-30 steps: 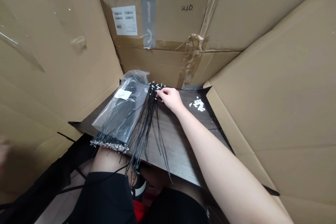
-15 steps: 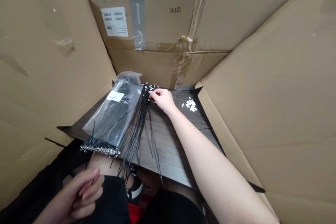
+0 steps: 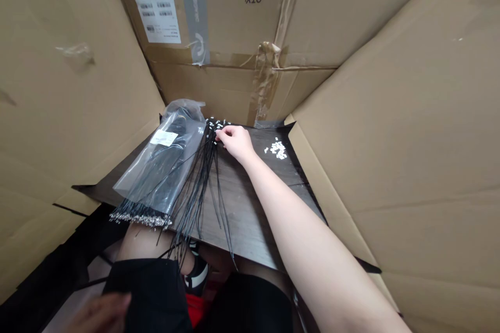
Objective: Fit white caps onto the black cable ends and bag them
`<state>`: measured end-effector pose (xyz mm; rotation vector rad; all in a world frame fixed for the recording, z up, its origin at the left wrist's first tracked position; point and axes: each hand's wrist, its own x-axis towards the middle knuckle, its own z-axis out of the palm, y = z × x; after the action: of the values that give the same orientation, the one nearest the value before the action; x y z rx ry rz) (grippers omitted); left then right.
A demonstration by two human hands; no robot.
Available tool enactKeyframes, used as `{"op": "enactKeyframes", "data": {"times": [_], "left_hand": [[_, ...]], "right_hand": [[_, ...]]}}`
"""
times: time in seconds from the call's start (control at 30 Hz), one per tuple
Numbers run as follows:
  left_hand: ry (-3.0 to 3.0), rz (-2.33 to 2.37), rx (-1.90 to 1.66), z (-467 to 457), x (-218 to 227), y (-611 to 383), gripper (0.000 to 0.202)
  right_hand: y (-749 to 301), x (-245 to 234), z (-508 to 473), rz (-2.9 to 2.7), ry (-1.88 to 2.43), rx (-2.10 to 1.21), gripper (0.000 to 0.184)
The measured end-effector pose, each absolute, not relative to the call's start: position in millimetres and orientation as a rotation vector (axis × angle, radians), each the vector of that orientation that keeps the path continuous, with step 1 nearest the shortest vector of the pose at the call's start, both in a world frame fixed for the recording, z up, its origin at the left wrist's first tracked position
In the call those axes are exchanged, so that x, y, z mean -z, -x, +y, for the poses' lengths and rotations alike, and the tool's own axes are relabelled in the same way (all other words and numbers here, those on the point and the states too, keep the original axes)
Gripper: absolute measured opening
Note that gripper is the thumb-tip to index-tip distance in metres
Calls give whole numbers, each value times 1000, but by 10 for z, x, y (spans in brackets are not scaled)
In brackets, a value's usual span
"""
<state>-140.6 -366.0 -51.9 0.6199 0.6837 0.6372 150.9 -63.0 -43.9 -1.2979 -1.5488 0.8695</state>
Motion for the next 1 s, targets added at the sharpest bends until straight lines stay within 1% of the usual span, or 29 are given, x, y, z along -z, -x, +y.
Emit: {"op": "enactKeyframes", "data": {"times": [0.03,0.1,0.13,0.17,0.23,0.27,0.33,0.37,0.43,0.5,0.6,0.63,0.7,0.77,0.87,1.0], "left_hand": [[-611,762,-672,-3596,431,1472,38],[-570,1270,-866,-3416,189,1565,42],[-568,1404,-954,-3301,43,1580,44],[-602,1438,-1072,-3174,-113,1569,47],[-659,1384,-1304,-2895,-425,1468,42],[-641,1310,-1348,-2750,-567,1383,43],[-627,1196,-1403,-2468,-795,1163,49],[-630,1177,-1365,-2334,-875,1036,48],[-703,1151,-1316,-2079,-965,770,37],[-823,1098,-1235,-1829,-965,512,28],[-1049,985,-910,-1437,-829,191,7],[-1127,949,-814,-1303,-761,107,7],[-1247,902,-715,-1047,-618,-22,14],[-1291,906,-681,-827,-497,-109,15],[-1263,936,-729,-599,-378,-184,14],[-1234,991,-816,-455,-260,-207,27]], "right_hand": [[-1511,439,-631,-1551,1300,-868,27],[-1510,441,-637,-1542,1308,-874,27],[-1508,441,-642,-1538,1303,-877,27],[-1505,440,-648,-1539,1292,-873,27],[-1496,433,-667,-1557,1269,-833,29],[-1490,425,-680,-1570,1264,-798,30],[-1476,397,-714,-1594,1272,-711,31],[-1470,378,-733,-1604,1279,-666,31],[-1458,334,-771,-1613,1291,-590,32],[-1456,293,-799,-1624,1307,-534,34],[-1479,257,-817,-1623,1345,-458,31],[-1493,254,-817,-1616,1354,-441,27],[-1526,258,-805,-1581,1370,-418,20],[-1557,270,-783,-1521,1401,-406,20],[-1587,288,-734,-1407,1445,-393,25],[-1596,310,-674,-1311,1422,-406,25]]}}
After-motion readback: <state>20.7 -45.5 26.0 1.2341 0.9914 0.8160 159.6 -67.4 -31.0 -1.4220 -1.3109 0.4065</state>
